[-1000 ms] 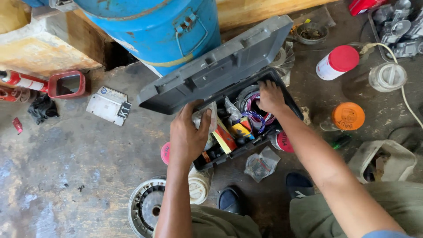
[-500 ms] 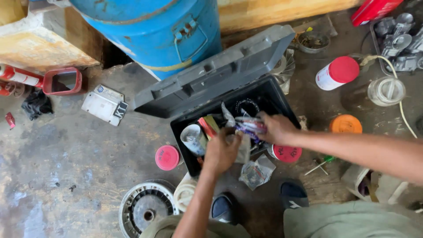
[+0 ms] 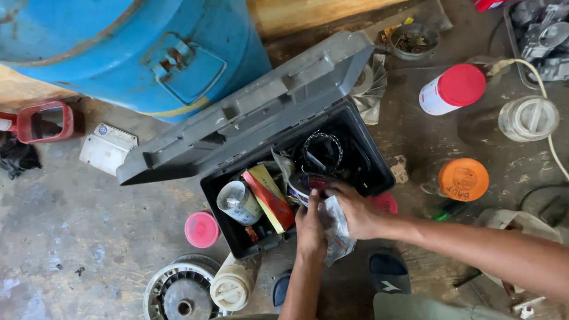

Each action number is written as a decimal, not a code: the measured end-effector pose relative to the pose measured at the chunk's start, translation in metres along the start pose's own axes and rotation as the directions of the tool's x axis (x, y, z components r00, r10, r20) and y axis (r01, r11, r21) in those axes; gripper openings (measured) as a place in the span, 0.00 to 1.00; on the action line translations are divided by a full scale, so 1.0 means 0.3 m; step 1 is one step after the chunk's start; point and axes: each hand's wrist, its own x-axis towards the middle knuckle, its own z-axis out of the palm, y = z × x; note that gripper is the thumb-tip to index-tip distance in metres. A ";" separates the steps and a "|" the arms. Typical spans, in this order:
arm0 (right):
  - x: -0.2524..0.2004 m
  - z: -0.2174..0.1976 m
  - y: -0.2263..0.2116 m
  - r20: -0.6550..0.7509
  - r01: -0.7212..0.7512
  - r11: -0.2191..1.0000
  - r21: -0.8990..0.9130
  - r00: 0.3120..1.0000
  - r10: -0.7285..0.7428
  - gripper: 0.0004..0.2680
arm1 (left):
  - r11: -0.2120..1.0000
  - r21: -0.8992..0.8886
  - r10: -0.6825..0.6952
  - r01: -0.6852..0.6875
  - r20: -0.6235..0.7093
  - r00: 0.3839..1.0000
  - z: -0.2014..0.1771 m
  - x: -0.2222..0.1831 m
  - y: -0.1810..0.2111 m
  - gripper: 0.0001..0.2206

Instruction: Searching through a toolbox for specific motorcycle components and inspecting them

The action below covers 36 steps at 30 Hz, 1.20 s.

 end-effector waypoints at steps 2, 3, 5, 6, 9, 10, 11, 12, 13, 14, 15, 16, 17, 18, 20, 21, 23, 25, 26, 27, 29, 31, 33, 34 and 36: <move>0.028 -0.051 0.020 0.077 -0.016 0.996 0.089 0.997 0.009 0.18 | 1.000 -0.012 -0.010 0.010 0.017 1.000 0.004 -0.013 0.037 0.37; 0.047 -0.083 0.029 0.154 -0.031 0.985 0.169 0.988 0.005 0.19 | 0.999 -0.032 -0.014 0.015 0.038 0.999 0.010 -0.021 0.061 0.40; 0.096 -0.121 0.112 0.052 -0.111 0.990 0.084 0.993 0.107 0.16 | 0.999 -0.044 -0.016 0.018 0.049 0.999 0.019 -0.057 0.096 0.42; 0.116 -0.138 0.152 -0.059 -0.199 0.980 0.008 0.978 0.199 0.14 | 0.998 -0.057 -0.019 0.022 0.060 0.998 0.021 -0.077 0.111 0.44; 0.194 -0.092 0.324 -0.060 -0.410 0.851 -0.329 0.908 0.414 0.17 | 1.000 -0.014 -0.002 0.004 0.107 0.994 0.040 -0.124 0.153 0.44; 0.214 -0.077 0.316 -0.064 -0.411 0.851 -0.327 0.908 0.414 0.17 | 1.000 -0.011 -0.001 0.002 0.108 0.994 0.016 -0.074 0.101 0.44; 0.232 -0.064 0.306 -0.069 -0.533 0.802 -0.268 0.841 0.536 0.19 | 0.998 -0.057 0.010 -0.005 0.087 0.996 -0.008 -0.027 0.049 0.42; 0.250 -0.050 0.296 -0.065 -0.646 0.735 -0.207 0.759 0.648 0.22 | 0.995 -0.102 0.020 -0.013 0.066 0.998 -0.033 0.019 -0.004 0.40; 0.248 -0.021 0.342 -0.065 -0.646 0.735 -0.208 0.759 0.648 0.22 | 0.995 -0.103 0.020 -0.013 0.066 0.998 -0.042 0.031 -0.022 0.40; 0.247 0.008 0.387 -0.099 -0.661 0.732 -0.165 0.749 0.655 0.22 | 0.992 -0.126 0.018 -0.012 0.047 0.999 -0.052 0.043 -0.039 0.38; 0.253 0.029 0.434 -0.138 -0.675 0.728 -0.122 0.738 0.661 0.22 | 0.989 -0.148 0.018 -0.013 0.032 0.999 -0.055 0.061 -0.049 0.37; 0.235 0.026 0.416 -0.144 -0.675 0.727 -0.122 0.737 0.660 0.22 | 0.989 -0.147 0.020 -0.014 0.038 0.999 -0.050 0.049 -0.036 0.37; 0.216 0.025 0.399 -0.220 -0.555 0.820 -0.136 0.824 0.521 0.17 | 0.989 -0.151 0.019 -0.012 0.045 0.999 -0.046 0.035 -0.027 0.37; 0.199 0.026 0.383 -0.292 -0.423 0.892 -0.162 0.884 0.366 0.13 | 0.988 -0.155 0.017 -0.009 0.052 0.998 -0.043 0.023 -0.017 0.38; 0.137 0.008 0.281 -0.278 -0.286 0.944 -0.162 0.932 0.235 0.11 | 0.984 -0.177 0.010 -0.001 0.053 0.999 -0.048 0.031 -0.022 0.37; 0.107 -0.005 0.232 -0.267 -0.142 0.976 -0.162 0.959 0.095 0.10 | 0.980 -0.200 0.005 0.006 0.057 0.998 -0.047 0.036 -0.026 0.37; 0.052 -0.002 0.117 -0.198 -0.095 0.992 -0.078 0.977 0.078 0.10 | 0.974 -0.226 0.012 -0.004 0.035 0.999 -0.057 0.059 -0.059 0.32; 0.014 -0.001 0.070 -0.131 -0.052 0.999 0.012 0.990 0.053 0.10 | 0.968 -0.251 0.021 -0.017 0.014 1.000 -0.061 0.083 -0.087 0.28; 0.001 0.001 0.079 -0.106 -0.025 0.999 0.031 0.994 0.028 0.10 | 0.962 -0.273 0.034 -0.030 0.012 0.999 -0.063 0.094 -0.099 0.27; -0.009 0.005 0.088 -0.083 0.003 0.999 0.052 0.997 0.001 0.09 | 0.955 -0.293 0.048 -0.044 0.008 0.999 -0.067 0.107 -0.109 0.27; -0.004 -0.020 0.071 -0.042 0.042 0.996 0.079 0.998 -0.039 0.10 | 0.937 -0.345 0.058 -0.054 0.002 0.998 -0.072 0.093 -0.109 0.24; -0.007 -0.028 0.061 -0.002 0.078 0.991 0.106 0.997 -0.078 0.10 | 0.917 -0.395 0.066 -0.062 -0.004 0.998 -0.065 0.078 -0.092 0.21; -0.017 -0.020 0.057 0.037 0.076 0.991 0.108 0.996 -0.081 0.10 | 0.905 -0.416 0.108 -0.093 0.012 0.994 -0.046 0.061 -0.057 0.21; -0.016 -0.018 0.052 0.036 0.075 0.992 0.106 0.996 -0.079 0.10 | 0.905 -0.415 0.107 -0.092 0.014 0.994 -0.045 0.052 -0.048 0.21; -0.016 -0.013 0.044 -0.010 0.153 0.988 0.002 0.988 -0.153 0.09 | 0.928 -0.359 0.107 -0.098 0.004 0.994 -0.046 0.036 -0.030 0.19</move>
